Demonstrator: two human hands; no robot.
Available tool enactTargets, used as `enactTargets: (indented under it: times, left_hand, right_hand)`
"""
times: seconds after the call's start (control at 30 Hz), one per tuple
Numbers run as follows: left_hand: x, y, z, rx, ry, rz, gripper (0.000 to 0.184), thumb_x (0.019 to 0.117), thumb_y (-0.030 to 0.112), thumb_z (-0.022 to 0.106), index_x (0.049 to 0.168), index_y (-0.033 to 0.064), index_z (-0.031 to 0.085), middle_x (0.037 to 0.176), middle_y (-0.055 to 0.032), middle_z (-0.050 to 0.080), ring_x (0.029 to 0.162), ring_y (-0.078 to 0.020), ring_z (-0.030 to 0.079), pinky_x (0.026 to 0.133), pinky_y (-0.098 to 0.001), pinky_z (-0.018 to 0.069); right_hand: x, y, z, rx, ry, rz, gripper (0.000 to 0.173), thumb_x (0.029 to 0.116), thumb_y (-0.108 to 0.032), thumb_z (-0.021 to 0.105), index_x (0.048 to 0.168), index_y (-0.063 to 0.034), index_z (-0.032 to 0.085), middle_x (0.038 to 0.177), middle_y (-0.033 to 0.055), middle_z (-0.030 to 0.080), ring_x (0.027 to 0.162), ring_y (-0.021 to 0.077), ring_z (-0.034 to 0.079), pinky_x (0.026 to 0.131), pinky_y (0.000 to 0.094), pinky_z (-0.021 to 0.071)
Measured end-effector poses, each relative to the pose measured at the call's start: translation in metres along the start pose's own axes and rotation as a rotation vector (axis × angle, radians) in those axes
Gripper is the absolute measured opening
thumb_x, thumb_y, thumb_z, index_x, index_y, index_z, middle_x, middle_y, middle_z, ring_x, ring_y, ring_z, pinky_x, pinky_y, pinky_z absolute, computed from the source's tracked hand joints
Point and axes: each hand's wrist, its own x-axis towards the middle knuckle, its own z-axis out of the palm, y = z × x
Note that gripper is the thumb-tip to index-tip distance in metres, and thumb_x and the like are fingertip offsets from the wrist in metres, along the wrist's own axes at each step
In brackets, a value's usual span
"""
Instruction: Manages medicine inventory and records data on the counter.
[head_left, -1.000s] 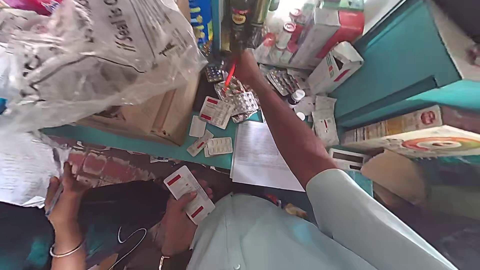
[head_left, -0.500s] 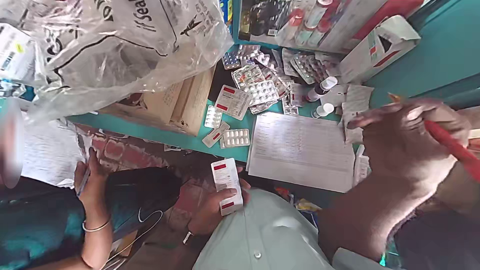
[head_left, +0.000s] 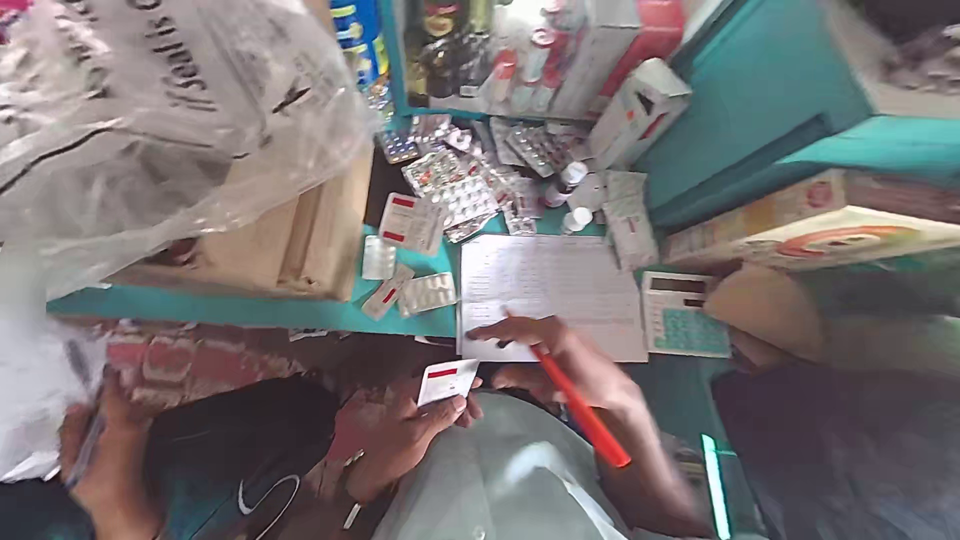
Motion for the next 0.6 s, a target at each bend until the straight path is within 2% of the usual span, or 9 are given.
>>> enactTargets:
  times: [0.03,0.1,0.13,0.23,0.3,0.37,0.47,0.6]
  left_hand:
    - [0.002,0.0,0.001,0.062,-0.016,0.018,0.026,0.1037,0.014,0.057,0.128,0.0091,0.065,0.103,-0.0061,0.076,0.088,-0.0164,0.074,0.083,-0.0337,0.0625]
    - [0.004,0.0,0.004,0.146,-0.009,0.044,0.024,0.1033,0.021,0.059,0.125,0.0165,0.067,0.102,-0.0014,0.076,0.088,-0.0132,0.074,0.083,-0.0309,0.0624]
    - [0.003,-0.001,0.004,0.151,-0.003,0.05,0.023,0.103,0.022,0.06,0.124,0.0161,0.067,0.1,-0.0021,0.076,0.088,-0.0138,0.074,0.083,-0.0308,0.0622]
    - [0.0,-0.004,-0.002,0.083,-0.011,0.032,0.031,0.1025,0.014,0.059,0.132,0.005,0.062,0.098,-0.0092,0.076,0.087,-0.0182,0.074,0.082,-0.0337,0.0622]
    - [0.0,-0.003,-0.006,0.037,-0.009,0.021,0.037,0.1027,0.013,0.059,0.138,0.0015,0.057,0.097,-0.0096,0.075,0.085,-0.0182,0.073,0.082,-0.0339,0.0619]
    - [-0.003,-0.003,-0.009,0.003,-0.002,0.036,0.039,0.1029,0.012,0.058,0.141,0.0023,0.055,0.097,-0.0094,0.075,0.085,-0.0177,0.073,0.081,-0.0333,0.0621]
    - [-0.008,-0.006,-0.011,-0.016,0.023,0.061,0.038,0.1033,0.011,0.057,0.14,0.0021,0.056,0.095,-0.0086,0.074,0.083,-0.0168,0.072,0.08,-0.033,0.0615]
    - [-0.011,-0.004,-0.008,-0.039,0.037,0.05,0.032,0.1027,0.008,0.056,0.133,0.0014,0.061,0.09,-0.0053,0.073,0.08,-0.0135,0.07,0.079,-0.0315,0.0604]
  right_hand:
    - [0.005,-0.003,0.007,0.02,-0.025,-0.024,0.038,0.0943,-0.023,0.074,0.127,-0.004,0.07,0.119,0.0071,0.074,0.108,0.0078,0.069,0.096,0.0265,0.0561]
    - [0.012,-0.005,0.016,0.082,-0.049,-0.063,0.034,0.0937,-0.019,0.076,0.123,-0.0017,0.072,0.106,0.0075,0.076,0.091,0.0046,0.071,0.084,0.0231,0.0589]
    - [0.012,-0.005,0.017,0.088,-0.042,-0.067,0.034,0.0941,-0.019,0.075,0.123,-0.0012,0.071,0.105,0.0078,0.076,0.09,0.0044,0.071,0.083,0.0226,0.0584]
    - [0.006,0.0,0.004,0.057,0.078,-0.003,0.034,0.0966,-0.022,0.072,0.122,-0.0005,0.071,0.114,0.0071,0.076,0.105,0.0093,0.07,0.095,0.0282,0.0572]
    - [0.001,0.003,-0.008,0.053,0.198,0.037,0.029,0.0976,-0.018,0.069,0.12,0.001,0.071,0.113,0.0053,0.076,0.105,0.0094,0.071,0.095,0.0285,0.0583]
    - [-0.003,0.003,-0.019,0.049,0.295,0.059,0.023,0.0973,-0.012,0.068,0.116,0.0008,0.071,0.111,0.0034,0.076,0.102,0.0093,0.072,0.092,0.0279,0.0601]
    - [-0.004,0.002,-0.026,0.033,0.319,0.094,0.022,0.0963,-0.008,0.067,0.117,-0.0007,0.07,0.11,0.0023,0.076,0.102,0.0104,0.072,0.093,0.0277,0.0597]
    - [0.0,0.002,-0.021,0.028,0.268,0.078,0.023,0.0964,-0.01,0.068,0.117,-0.0011,0.071,0.11,0.0023,0.077,0.102,0.0102,0.072,0.093,0.0269,0.0596]
